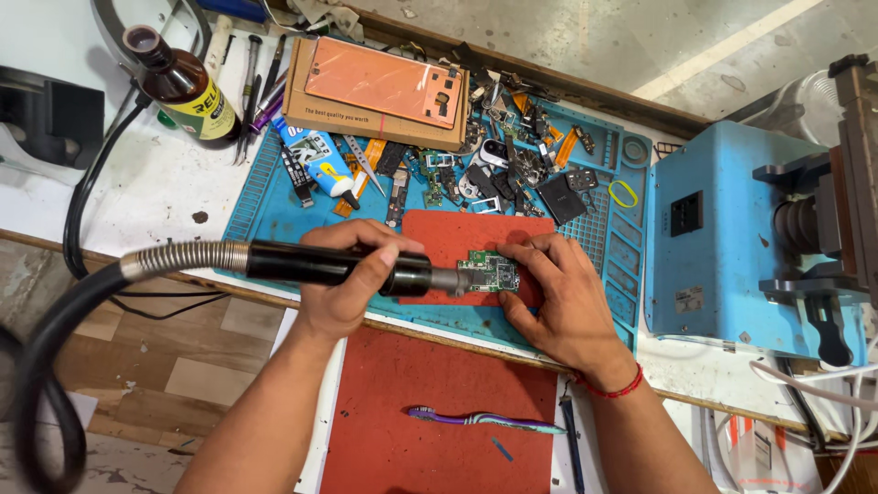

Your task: The person heats a circuit board using a heat gun while holding the board by hand on a workbench.

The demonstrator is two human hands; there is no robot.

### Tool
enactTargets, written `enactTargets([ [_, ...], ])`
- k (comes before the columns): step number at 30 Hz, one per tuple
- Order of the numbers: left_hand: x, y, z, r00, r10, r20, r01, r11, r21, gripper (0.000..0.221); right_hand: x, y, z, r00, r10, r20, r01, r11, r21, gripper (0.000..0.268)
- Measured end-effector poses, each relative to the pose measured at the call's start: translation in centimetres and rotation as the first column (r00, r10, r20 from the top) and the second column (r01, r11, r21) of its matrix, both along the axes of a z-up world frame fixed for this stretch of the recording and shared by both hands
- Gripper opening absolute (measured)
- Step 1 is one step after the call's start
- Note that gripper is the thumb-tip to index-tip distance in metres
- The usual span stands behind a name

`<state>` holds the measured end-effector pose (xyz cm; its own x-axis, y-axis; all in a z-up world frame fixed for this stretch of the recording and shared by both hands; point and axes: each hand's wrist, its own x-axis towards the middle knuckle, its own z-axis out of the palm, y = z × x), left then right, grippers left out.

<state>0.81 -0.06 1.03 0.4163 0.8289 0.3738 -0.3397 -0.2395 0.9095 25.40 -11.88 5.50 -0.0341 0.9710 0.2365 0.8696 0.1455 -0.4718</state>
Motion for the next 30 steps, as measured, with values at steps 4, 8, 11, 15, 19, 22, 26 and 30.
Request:
enactTargets([
  [4, 0.1, -0.1, -0.1, 0.997, 0.057, -0.048, -0.056, 0.998, 0.019, 0.021, 0.0, 0.0, -0.1, 1.000, 0.003, 0.020, -0.003, 1.000, 0.002, 0.051],
  [8, 0.3, -0.4, -0.3, 0.990, 0.131, -0.055, -0.130, 0.991, 0.014, 0.021, 0.0, 0.0, -0.1, 1.000, 0.001, 0.022, -0.001, 1.000, 0.002, 0.052],
  [11, -0.1, 0.2, -0.3, 0.999, -0.011, 0.053, 0.010, 1.000, 0.012, 0.020, 0.0, -0.1, -0.1, 1.000, -0.007, 0.011, 0.007, 1.000, -0.010, 0.052],
  [15, 0.0, -0.2, -0.1, 0.999, 0.046, 0.021, -0.044, 0.998, -0.055, 0.021, 0.0, 0.0, -0.1, 1.000, -0.009, 0.025, 0.010, 1.000, -0.012, 0.051],
  [19, -0.2, -0.2, 0.4, 1.000, -0.010, 0.012, 0.010, 1.000, 0.014, 0.019, 0.0, 0.2, 0.0, 1.000, -0.001, 0.025, 0.001, 1.000, -0.002, 0.052],
  [22, 0.0, -0.2, 0.3, 0.999, 0.046, 0.014, -0.047, 0.996, 0.074, 0.019, 0.0, 0.0, 0.0, 0.999, -0.007, 0.034, 0.007, 1.000, -0.002, 0.053],
  [26, -1.0, -0.2, -0.3, 0.997, -0.080, -0.022, 0.080, 0.996, 0.029, 0.022, 0.4, -0.3, -0.6, 0.999, 0.005, 0.034, -0.005, 1.000, 0.002, 0.054],
  [30, -0.8, -0.2, -0.2, 0.999, -0.003, -0.038, 0.005, 0.998, 0.060, 0.023, 0.1, -0.3, -0.6, 0.999, 0.012, 0.031, -0.013, 1.000, 0.008, 0.055],
])
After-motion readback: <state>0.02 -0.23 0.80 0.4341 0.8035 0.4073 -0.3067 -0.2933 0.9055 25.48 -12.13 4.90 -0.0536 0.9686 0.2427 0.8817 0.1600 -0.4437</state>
